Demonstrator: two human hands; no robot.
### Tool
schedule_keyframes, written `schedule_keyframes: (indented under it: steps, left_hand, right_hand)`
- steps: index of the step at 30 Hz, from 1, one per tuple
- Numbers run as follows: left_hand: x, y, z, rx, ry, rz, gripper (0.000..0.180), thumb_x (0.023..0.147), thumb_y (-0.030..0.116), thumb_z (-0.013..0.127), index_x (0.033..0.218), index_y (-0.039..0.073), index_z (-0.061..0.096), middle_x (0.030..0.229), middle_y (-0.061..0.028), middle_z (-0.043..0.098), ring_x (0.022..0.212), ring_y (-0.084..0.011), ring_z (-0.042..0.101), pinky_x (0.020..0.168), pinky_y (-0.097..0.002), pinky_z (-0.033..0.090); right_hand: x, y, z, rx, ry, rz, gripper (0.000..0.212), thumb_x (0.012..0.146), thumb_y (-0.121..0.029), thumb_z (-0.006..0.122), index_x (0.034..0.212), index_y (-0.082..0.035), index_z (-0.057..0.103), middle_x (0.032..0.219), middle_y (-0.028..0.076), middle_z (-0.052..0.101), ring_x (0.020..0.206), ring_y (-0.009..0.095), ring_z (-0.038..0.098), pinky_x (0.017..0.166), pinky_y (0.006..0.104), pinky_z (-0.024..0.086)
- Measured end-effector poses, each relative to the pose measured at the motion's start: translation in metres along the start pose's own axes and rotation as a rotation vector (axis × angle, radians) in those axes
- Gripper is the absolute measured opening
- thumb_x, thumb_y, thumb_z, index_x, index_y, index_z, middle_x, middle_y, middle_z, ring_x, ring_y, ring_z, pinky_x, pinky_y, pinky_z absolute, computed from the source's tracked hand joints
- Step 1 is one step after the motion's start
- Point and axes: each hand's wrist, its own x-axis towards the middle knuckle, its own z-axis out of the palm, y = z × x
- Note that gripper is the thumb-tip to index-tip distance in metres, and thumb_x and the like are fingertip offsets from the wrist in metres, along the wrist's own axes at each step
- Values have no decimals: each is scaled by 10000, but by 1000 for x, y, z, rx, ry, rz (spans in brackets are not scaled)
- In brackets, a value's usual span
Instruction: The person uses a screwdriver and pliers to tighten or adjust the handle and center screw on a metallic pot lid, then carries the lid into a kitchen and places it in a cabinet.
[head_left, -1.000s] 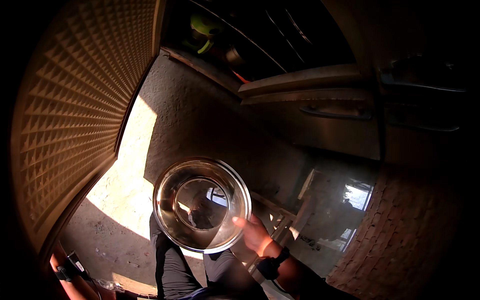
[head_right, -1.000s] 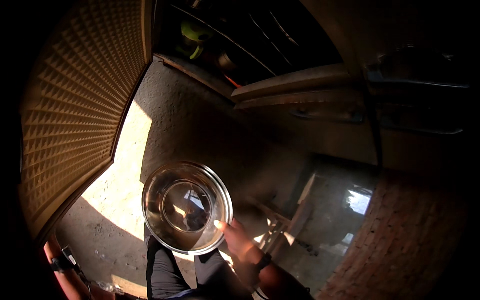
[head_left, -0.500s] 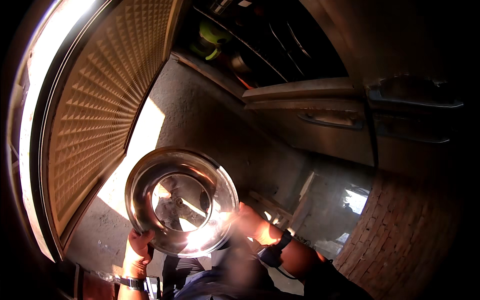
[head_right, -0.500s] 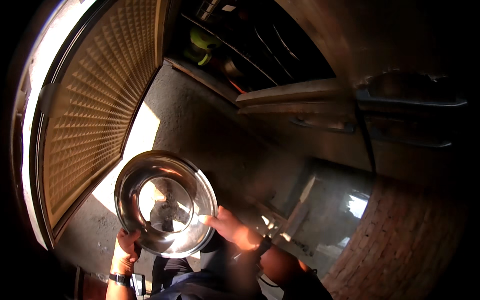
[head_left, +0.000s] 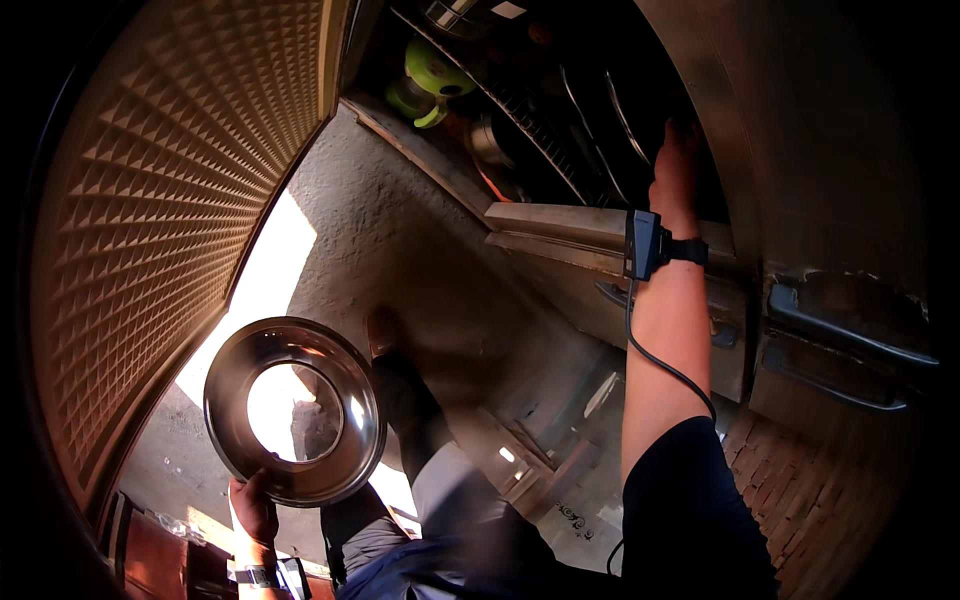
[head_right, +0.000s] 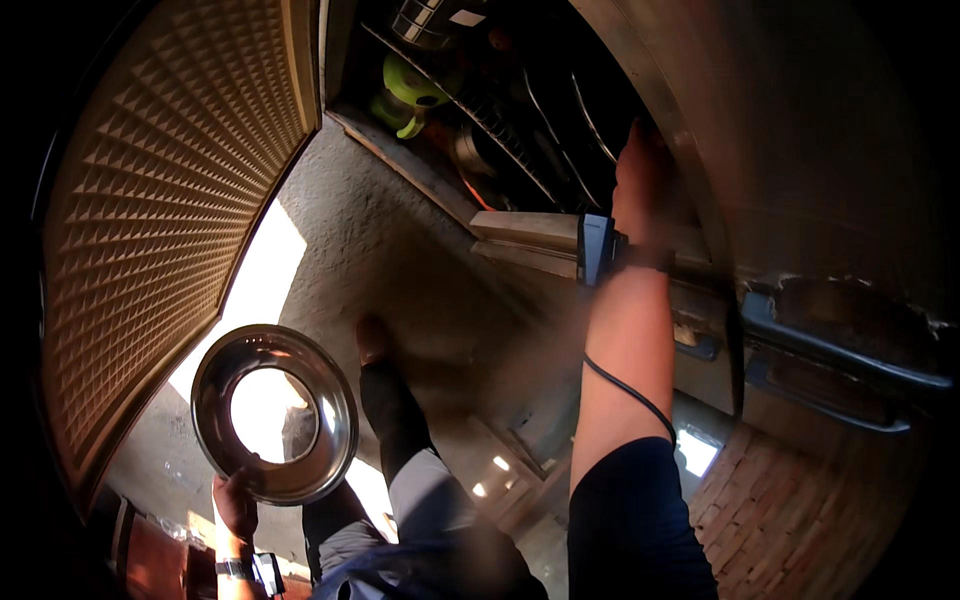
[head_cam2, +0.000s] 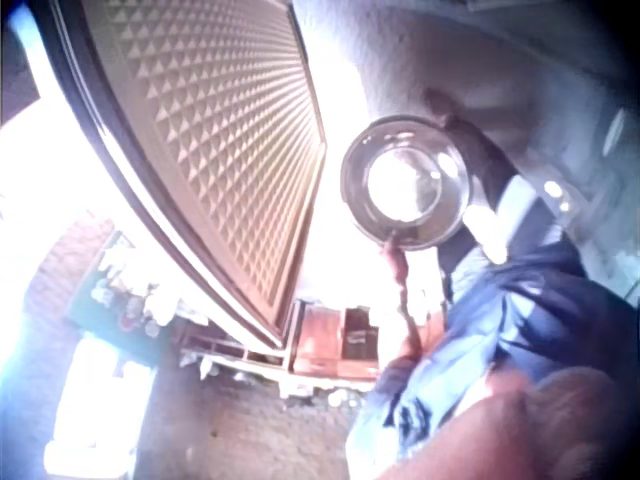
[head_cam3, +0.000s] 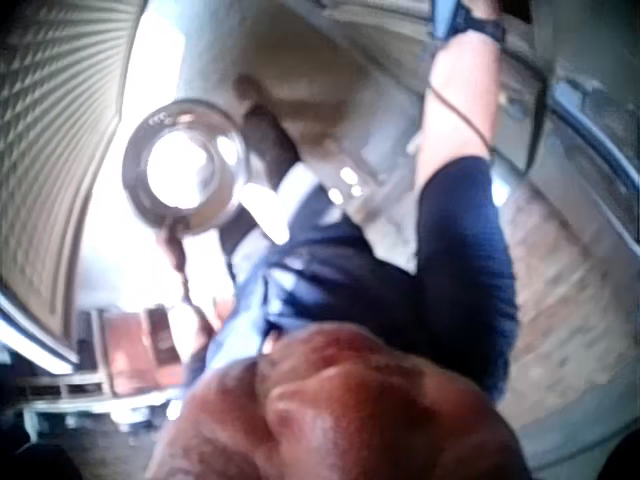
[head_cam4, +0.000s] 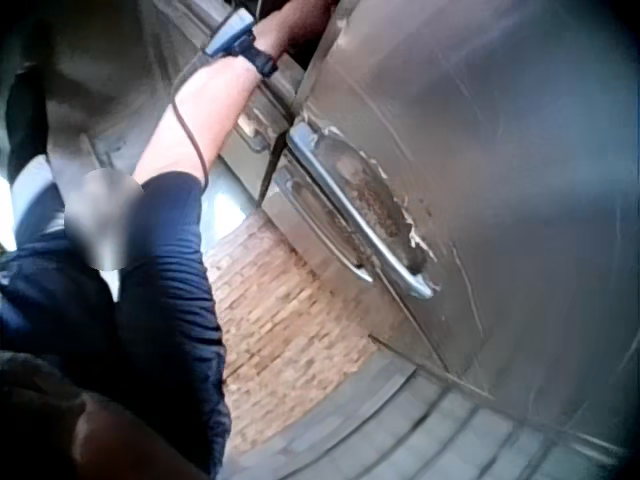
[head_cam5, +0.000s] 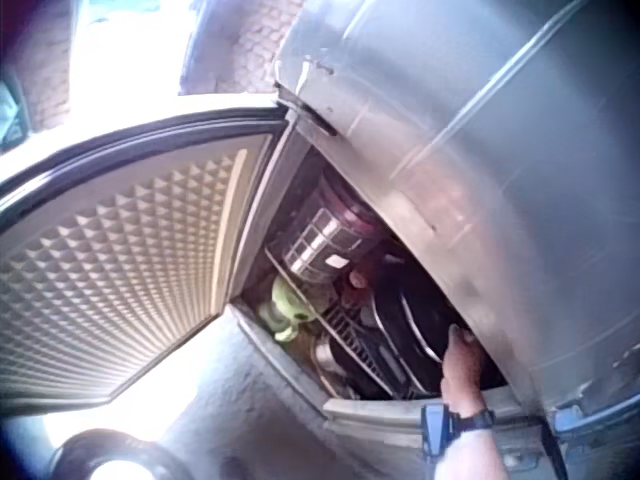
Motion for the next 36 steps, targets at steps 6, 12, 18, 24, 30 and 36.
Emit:
schedule_keyframes:
  steps: [6, 12, 18, 24, 30, 36]
  left_hand:
    - [5, -34, 16, -89, 24, -40, 275, 936, 24, 563, 1197, -30, 629, 1118, -115, 708, 1031, -221, 666, 964, -355, 488]
    - [4, -41, 25, -79, 60, -128, 286, 918, 20, 564, 1192, -20, 633, 1097, -108, 707, 1030, -224, 665, 960, -359, 485]
    - [2, -38, 36, -102, 85, -132, 285, 901, 29, 574, 1172, -10, 652, 1084, -95, 714, 1014, -214, 669, 953, -356, 486]
    - [-10, -35, 34, -42, 72, -135, 268, 911, 34, 584, 1166, -5, 656, 1074, -81, 715, 1001, -200, 668, 941, -350, 488]
    - [-8, -33, 33, -76, 60, -127, 264, 919, 32, 579, 1171, 3, 653, 1086, -78, 710, 1000, -196, 666, 940, -345, 488]
    - [-22, -29, 31, -63, 37, -119, 254, 934, 26, 570, 1175, 5, 648, 1092, -79, 711, 1006, -198, 666, 942, -335, 487]
  right_hand:
    - [110, -22, 14, 48, -34, -6, 511, 1015, -362, 590, 1408, -43, 526, 1223, 122, 648, 1072, 215, 625, 869, 356, 504]
    - [156, -29, 24, -1871, 21, -500, 488, 1022, -371, 574, 1383, -44, 542, 1212, 119, 652, 1065, 215, 627, 865, 355, 507]
    - [178, -30, 15, -2260, 22, -512, 469, 1030, -380, 559, 1358, -44, 559, 1202, 117, 656, 1058, 215, 630, 861, 353, 509]
    - [177, -35, 3, -2515, 37, -626, 454, 1037, -389, 543, 1332, -45, 575, 1191, 114, 660, 1051, 215, 632, 857, 351, 511]
    - [154, -73, -44, -2491, 81, -807, 444, 1045, -398, 527, 1307, -46, 592, 1181, 112, 664, 1045, 214, 634, 853, 349, 514]
    - [63, -38, -46, -1776, -313, -994, 424, 1048, -409, 529, 1286, -66, 598, 1119, 109, 682, 1006, 213, 648, 849, 335, 515]
